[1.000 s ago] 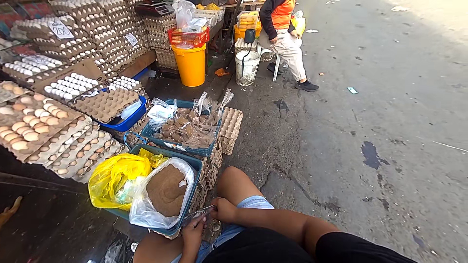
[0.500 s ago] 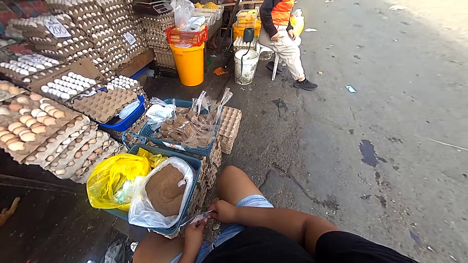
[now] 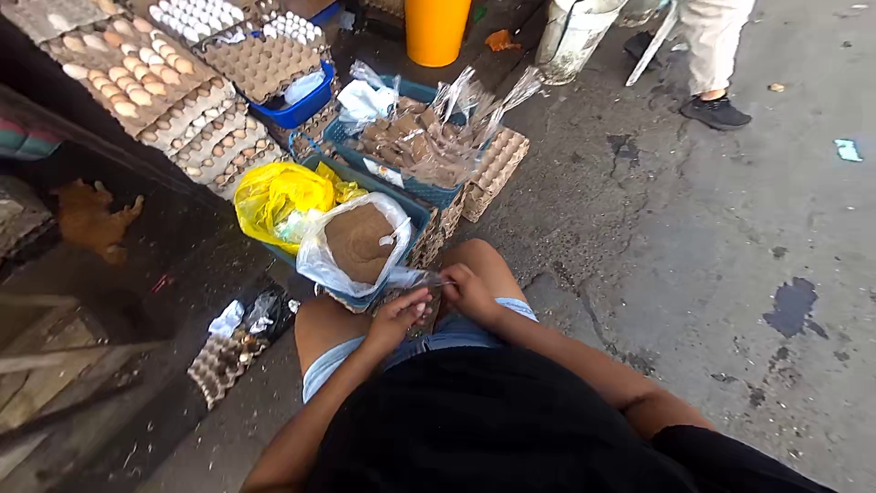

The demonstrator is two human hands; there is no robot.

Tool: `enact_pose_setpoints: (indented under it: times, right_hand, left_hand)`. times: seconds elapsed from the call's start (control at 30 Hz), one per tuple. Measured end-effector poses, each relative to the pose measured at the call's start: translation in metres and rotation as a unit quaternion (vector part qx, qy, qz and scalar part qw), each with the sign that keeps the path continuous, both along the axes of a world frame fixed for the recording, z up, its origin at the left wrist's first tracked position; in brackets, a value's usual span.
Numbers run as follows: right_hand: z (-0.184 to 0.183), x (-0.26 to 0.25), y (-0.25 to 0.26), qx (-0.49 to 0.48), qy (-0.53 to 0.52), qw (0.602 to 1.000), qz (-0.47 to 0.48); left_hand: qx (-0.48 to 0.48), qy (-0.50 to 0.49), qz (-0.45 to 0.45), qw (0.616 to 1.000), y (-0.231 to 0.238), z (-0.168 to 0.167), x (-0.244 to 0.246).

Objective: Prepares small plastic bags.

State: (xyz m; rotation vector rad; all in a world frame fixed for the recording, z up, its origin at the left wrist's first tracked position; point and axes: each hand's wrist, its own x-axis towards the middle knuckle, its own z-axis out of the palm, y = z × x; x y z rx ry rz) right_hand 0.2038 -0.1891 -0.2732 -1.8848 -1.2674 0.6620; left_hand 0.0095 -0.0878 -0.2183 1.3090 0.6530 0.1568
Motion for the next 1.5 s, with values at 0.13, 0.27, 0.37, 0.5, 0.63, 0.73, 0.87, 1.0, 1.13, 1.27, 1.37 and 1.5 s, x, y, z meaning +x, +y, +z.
enact_pose_setpoints:
  times: [0.13, 0.27, 0.37, 0.5, 0.63, 0.73, 0.87, 1.0, 1.13, 1.27, 1.37, 1.5]
  right_hand:
    - [0.006, 0.003, -0.003, 0.032, 0.313, 0.937, -0.153]
    - [0.043, 0.003, -0.006, 0.058, 0.495, 0.857, -0.133]
    - [0.07, 0.004, -0.01, 0.091, 0.519, 0.848, -0.062]
    - [0.102, 0.007, -0.012, 0.114, 0.434, 0.893, 0.016]
    - [0.101, -0.002, -0.016, 0.153, 0.188, 0.964, 0.108]
    - [0.098, -0.006, -0.014, 0.168, 0.093, 0.974, 0.123]
    - [0.093, -0.007, -0.013, 0.138, 0.082, 0.974, 0.158]
    - [0.087, -0.008, -0.014, 0.15, 0.059, 0.974, 0.16]
    - [0.081, -0.01, -0.014, 0.174, 0.021, 0.973, 0.152]
    - [0.075, -0.011, -0.014, 0.184, -0.003, 0.971, 0.154]
    - [0.073, -0.011, -0.012, 0.195, -0.023, 0.967, 0.161]
    - [0.074, -0.011, -0.012, 0.19, -0.021, 0.967, 0.168]
  left_hand:
    - [-0.178, -0.154, 0.08, 0.969, 0.008, 0.02, -0.012]
    - [-0.256, -0.219, 0.114, 0.934, 0.008, 0.028, -0.017]
    - [-0.257, -0.24, 0.106, 0.93, 0.006, 0.034, -0.015]
    - [-0.235, -0.271, 0.078, 0.93, 0.004, 0.045, -0.01]
    - [-0.076, -0.188, 0.116, 0.972, -0.015, 0.052, -0.009]
    - [0.037, -0.199, 0.149, 0.968, -0.022, 0.025, 0.001]
    - [0.064, -0.172, 0.155, 0.971, -0.017, 0.021, 0.003]
    - [0.072, -0.165, 0.153, 0.972, -0.017, 0.019, 0.004]
    - [0.089, -0.179, 0.152, 0.968, -0.018, 0.012, 0.005]
    - [0.108, -0.19, 0.159, 0.963, -0.02, 0.01, 0.004]
    - [0.102, -0.193, 0.163, 0.962, -0.02, 0.008, 0.004]
    - [0.101, -0.185, 0.162, 0.964, -0.02, 0.009, 0.003]
